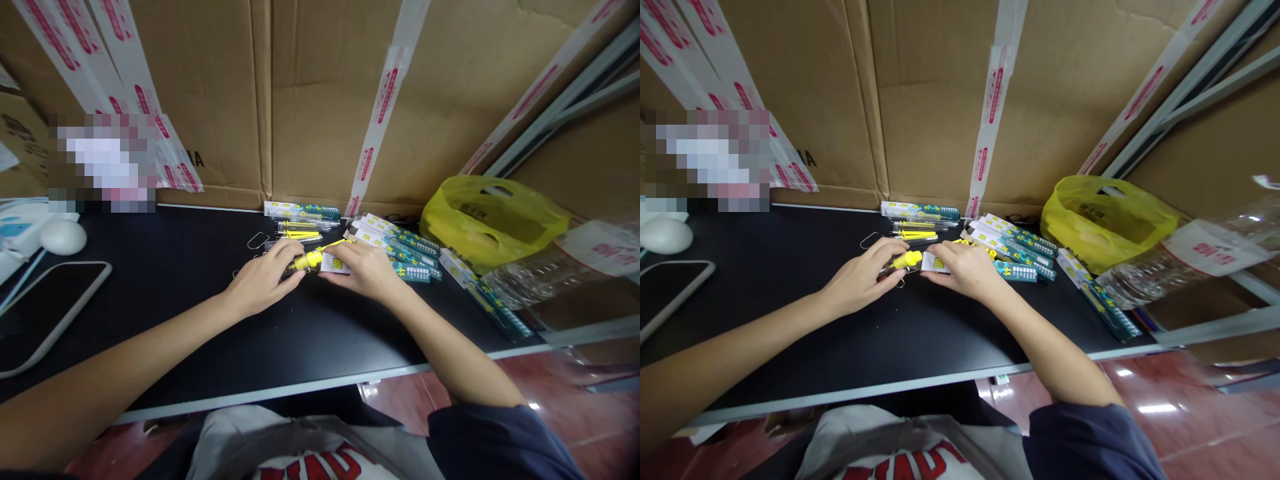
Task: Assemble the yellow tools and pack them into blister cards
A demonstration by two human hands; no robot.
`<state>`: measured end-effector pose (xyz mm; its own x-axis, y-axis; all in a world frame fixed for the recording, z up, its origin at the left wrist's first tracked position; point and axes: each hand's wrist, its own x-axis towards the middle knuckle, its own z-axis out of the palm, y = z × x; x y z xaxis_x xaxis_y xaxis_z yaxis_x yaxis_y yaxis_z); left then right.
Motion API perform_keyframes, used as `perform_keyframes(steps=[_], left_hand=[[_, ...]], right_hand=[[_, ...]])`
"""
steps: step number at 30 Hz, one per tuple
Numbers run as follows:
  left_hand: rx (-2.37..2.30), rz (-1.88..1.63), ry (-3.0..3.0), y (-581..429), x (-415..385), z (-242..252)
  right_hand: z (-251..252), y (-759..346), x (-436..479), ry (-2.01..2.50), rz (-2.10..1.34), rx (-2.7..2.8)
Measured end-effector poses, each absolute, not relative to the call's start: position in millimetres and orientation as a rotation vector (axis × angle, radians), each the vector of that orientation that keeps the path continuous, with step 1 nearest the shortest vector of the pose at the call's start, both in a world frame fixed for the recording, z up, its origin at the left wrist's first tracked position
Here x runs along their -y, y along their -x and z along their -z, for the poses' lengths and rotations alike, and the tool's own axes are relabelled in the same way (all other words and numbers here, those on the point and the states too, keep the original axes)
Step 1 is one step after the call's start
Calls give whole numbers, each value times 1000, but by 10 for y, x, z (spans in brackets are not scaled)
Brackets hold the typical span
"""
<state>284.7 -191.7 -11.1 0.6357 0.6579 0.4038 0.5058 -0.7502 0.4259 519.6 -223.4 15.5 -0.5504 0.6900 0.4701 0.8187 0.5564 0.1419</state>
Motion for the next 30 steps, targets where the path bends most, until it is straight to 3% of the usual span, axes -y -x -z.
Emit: perform_keyframes(steps=[7, 30], left_hand=[[-1092, -758, -2620, -2836, 1916, 53], [-1281, -135, -2712, -2939, 2088, 118]], right_hand=[[-164, -5194, 2250, 1218, 538, 2441], [-41, -4988, 2329, 893, 798, 2672]])
